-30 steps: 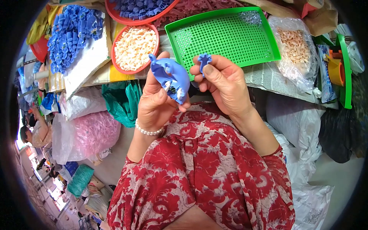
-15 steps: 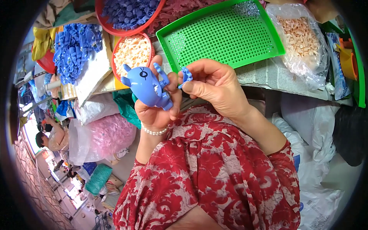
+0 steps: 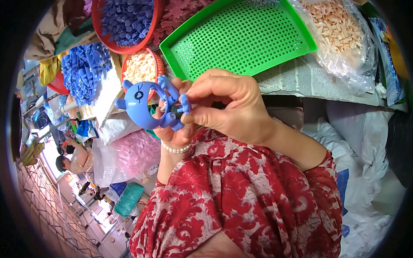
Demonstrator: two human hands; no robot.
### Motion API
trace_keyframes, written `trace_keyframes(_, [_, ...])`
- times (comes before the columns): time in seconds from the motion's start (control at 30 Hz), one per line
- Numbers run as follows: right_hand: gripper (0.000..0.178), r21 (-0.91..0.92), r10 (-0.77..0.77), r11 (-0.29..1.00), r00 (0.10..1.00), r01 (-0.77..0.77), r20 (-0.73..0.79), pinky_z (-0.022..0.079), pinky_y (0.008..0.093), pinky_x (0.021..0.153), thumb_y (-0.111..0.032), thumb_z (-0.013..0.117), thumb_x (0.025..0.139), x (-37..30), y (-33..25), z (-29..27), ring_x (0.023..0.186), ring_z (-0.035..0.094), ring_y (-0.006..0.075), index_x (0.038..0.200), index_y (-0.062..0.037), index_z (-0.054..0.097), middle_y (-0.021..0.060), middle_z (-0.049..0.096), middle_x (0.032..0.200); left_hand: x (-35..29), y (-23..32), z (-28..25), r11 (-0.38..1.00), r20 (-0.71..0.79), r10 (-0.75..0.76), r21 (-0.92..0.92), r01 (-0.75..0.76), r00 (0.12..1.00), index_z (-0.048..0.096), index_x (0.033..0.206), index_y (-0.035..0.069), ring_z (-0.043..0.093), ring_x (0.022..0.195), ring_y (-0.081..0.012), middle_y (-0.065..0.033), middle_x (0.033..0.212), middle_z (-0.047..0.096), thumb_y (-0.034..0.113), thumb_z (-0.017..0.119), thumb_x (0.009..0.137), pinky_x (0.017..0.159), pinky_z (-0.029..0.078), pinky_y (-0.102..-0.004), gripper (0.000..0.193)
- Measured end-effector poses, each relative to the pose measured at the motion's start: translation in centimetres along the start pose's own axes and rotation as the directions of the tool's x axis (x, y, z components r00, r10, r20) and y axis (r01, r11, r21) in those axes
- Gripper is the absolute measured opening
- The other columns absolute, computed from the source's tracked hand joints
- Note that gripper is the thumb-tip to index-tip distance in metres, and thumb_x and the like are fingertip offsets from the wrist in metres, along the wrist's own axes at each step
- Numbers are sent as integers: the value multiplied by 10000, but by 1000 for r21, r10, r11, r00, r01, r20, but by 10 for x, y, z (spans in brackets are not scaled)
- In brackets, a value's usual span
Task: The recorder is using a power screwdriver to assemble small plastic toy components at a workbench.
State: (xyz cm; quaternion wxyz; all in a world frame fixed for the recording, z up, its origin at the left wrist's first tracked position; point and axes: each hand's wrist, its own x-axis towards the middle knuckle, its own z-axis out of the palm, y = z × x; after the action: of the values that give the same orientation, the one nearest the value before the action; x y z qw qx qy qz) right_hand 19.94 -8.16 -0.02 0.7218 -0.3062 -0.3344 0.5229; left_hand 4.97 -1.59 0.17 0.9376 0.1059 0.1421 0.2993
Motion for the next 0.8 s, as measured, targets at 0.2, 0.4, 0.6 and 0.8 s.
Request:
trace_keyframes(0.2, [263, -115, -135, 983, 988, 143, 77, 517, 265, 631, 40, 716, 709, 1, -2, -1, 710, 619, 162, 951, 18, 617, 112, 588, 848, 6, -2, -7, 971, 143, -65, -218, 96, 988, 477, 1210, 9, 472, 1075, -271, -134, 1187, 476, 389, 593, 831, 824, 478, -403, 550])
trace_keyframes(0.4, [218, -131, -120, 982, 987, 133, 103, 553, 280, 591, 46, 709, 711, 2, -6, -4, 696, 652, 200, 910, 29, 621, 126, 599, 839, -4, -4, -19, 998, 88, -30, -52, 34, 996, 482, 1218, 17, 427, 1146, -257, -121, 1274, 441, 325, 649, 800, 935, 417, -414, 546])
trace_keyframes(0.6, [234, -209, -84, 971, 986, 113, 142, 516, 249, 588, 25, 740, 686, 3, -10, -9, 677, 630, 160, 891, 27, 627, 115, 612, 815, -5, 2, -19, 994, -1, -73, 77, 73, 997, 441, 1260, 33, 423, 1194, -290, -130, 1307, 413, 105, 696, 744, 957, 412, -441, 580])
trace_keyframes(0.8, [229, -215, -11, 976, 994, 34, 108, 503, 238, 613, 36, 748, 674, 3, -11, -10, 706, 617, 128, 862, 27, 617, 91, 608, 810, -6, 3, -13, 988, 78, -149, 49, 145, 986, 417, 1268, 21, 591, 931, -314, -205, 1172, 509, 114, 615, 822, 651, 557, -377, 497])
